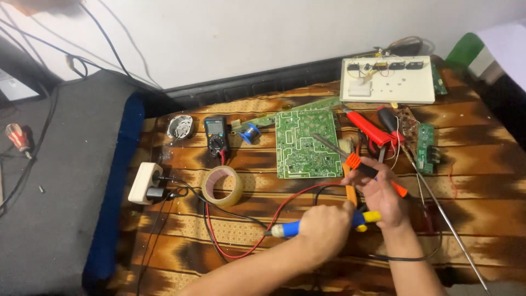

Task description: Desoldering components from a circuit board using a soldering iron and a desoldering pump, then cleaning the board with a brush.

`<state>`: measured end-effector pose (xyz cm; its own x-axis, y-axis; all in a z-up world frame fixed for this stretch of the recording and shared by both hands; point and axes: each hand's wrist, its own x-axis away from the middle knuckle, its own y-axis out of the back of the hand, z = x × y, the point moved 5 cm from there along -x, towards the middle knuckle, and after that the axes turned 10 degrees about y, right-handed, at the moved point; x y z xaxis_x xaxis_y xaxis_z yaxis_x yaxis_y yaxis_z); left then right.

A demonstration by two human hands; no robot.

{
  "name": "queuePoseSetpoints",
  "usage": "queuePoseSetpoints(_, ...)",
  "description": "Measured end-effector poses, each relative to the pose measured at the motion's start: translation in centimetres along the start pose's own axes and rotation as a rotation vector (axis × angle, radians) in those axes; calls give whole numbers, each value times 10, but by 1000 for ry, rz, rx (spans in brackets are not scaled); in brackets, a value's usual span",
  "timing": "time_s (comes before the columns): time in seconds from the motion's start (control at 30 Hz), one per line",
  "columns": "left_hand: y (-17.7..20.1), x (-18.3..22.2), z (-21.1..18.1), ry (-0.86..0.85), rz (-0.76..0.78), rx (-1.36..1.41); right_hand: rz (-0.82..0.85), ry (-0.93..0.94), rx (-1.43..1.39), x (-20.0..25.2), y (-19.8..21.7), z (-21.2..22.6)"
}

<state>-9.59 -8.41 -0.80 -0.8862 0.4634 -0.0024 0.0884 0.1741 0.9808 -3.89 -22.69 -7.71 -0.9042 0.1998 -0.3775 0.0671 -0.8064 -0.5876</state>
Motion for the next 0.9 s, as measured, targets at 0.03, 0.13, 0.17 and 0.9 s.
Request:
queuePoseSetpoints(0.03, -7, -2, -3, 5, 11, 3, -5, -11, -1, 0, 5, -1)
queuePoseSetpoints(0.13, -8, -16, 0, 1, -75, -24, -10, 75, 200, -7, 15, 3)
queuePoseSetpoints(0.17, -4, -17, 4, -40, -22, -38, -57, 91, 179, -5, 16, 4)
queuePoseSetpoints(0.9, 84, -190, 134, -23, -1165, 1685, 88, 586, 1035, -14, -58, 35)
